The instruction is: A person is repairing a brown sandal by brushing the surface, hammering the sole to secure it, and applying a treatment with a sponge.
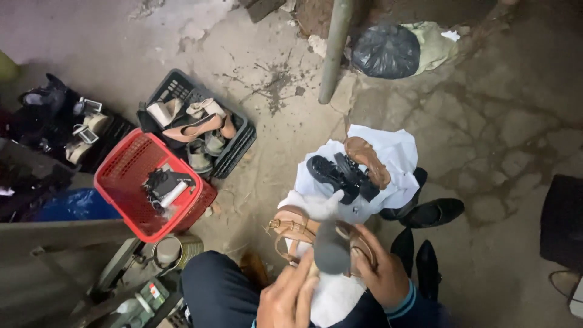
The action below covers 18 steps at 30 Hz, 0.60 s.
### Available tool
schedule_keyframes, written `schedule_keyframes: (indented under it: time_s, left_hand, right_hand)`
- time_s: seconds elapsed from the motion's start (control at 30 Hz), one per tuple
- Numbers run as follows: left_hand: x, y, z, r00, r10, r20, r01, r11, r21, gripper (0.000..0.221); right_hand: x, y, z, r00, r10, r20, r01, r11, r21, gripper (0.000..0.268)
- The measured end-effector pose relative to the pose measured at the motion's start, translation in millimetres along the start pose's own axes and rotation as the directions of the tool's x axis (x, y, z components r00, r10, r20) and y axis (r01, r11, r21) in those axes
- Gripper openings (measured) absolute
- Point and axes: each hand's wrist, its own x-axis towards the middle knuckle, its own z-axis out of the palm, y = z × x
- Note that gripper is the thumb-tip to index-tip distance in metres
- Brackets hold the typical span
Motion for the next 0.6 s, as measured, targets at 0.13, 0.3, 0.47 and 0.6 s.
schedule_keyframes:
  time_s: [0.13,0.3,0.47,0.6]
  left_hand:
    - [-10.1,-38.7,20.5,0.997,0.052,-0.063,-0.047,0.996,0.079,0.043]
    - [-18.8,-54.1,34.4,0.999,-0.038,0.007,0.036,0.978,0.207,0.047]
    - [-19.7,-60.9,36.0,0.991,-0.056,0.123,0.028,0.976,0.218,0.052]
    - [-10.9,-24.7,2.3,0.983,0.167,-0.081,-0.154,0.977,0.146,0.044]
  right_hand:
    - [-1.4,-9.4,-2.2,0.998,-0.057,0.03,0.059,0.997,-0.047,0.058]
    - [9.6,-26.1,-14.2,0.963,0.15,0.225,-0.134,0.987,-0.085,0.066]
    - [22.4,-20.9,-6.1,0.968,-0.11,0.225,0.044,0.959,0.28,0.066]
    - [2.4,-33.9,-20.3,0.97,-0.096,0.223,0.042,0.971,0.234,0.064]
